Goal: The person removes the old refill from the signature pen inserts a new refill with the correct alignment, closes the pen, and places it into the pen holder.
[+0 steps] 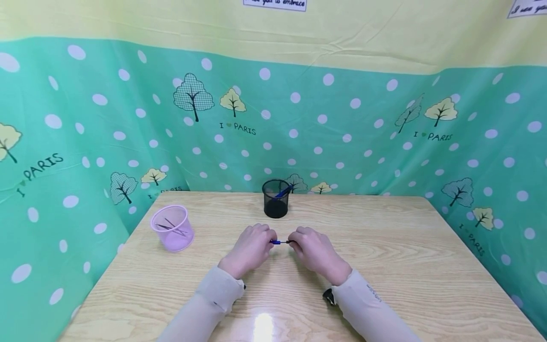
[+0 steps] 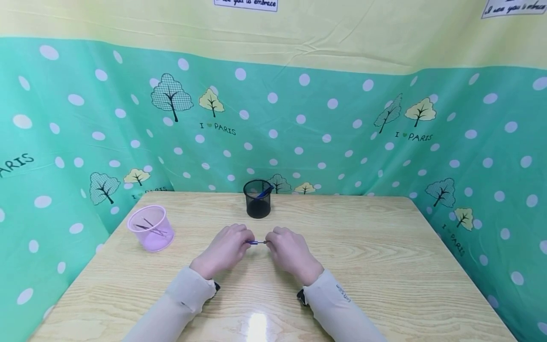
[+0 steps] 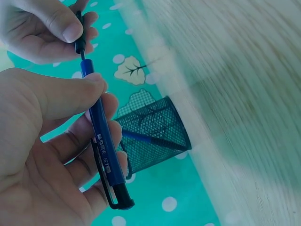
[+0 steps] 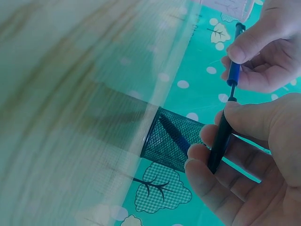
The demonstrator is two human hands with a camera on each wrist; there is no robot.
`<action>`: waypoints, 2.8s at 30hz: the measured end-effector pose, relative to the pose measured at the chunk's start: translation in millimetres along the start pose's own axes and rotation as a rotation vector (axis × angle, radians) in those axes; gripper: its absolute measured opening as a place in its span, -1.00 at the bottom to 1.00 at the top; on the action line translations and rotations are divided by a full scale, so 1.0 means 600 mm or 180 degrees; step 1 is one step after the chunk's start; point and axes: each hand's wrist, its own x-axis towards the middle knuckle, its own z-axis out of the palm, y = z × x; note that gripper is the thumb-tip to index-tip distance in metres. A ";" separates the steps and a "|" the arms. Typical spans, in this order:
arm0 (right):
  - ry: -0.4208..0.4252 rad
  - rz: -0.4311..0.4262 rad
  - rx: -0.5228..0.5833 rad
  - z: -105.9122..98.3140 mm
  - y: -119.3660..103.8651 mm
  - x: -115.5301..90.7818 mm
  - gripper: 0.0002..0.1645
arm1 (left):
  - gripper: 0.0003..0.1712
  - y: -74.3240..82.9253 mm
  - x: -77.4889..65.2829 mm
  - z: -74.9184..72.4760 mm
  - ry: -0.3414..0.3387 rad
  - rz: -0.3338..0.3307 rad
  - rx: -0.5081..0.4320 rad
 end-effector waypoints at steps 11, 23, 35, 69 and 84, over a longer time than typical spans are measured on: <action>0.0023 0.0005 0.0014 0.000 0.001 0.001 -0.93 | -0.91 -0.009 -0.001 -0.005 -0.0043 -0.0124 -0.0028; 0.0020 0.0033 0.0026 -0.001 0.002 -0.001 -0.95 | -0.93 -0.011 -0.001 -0.010 -0.0101 -0.0169 -0.0049; 0.0011 0.0072 0.0024 0.002 0.003 -0.001 -0.94 | -0.91 -0.017 -0.005 -0.018 -0.0122 -0.0211 -0.0054; 0.0002 0.0111 0.0031 0.005 0.009 -0.002 -0.93 | -0.90 -0.026 -0.006 -0.026 -0.0229 -0.0362 -0.0098; 0.0077 0.0085 0.0027 0.002 0.013 -0.002 -0.94 | -0.88 -0.033 -0.008 -0.026 -0.0151 -0.0286 -0.0130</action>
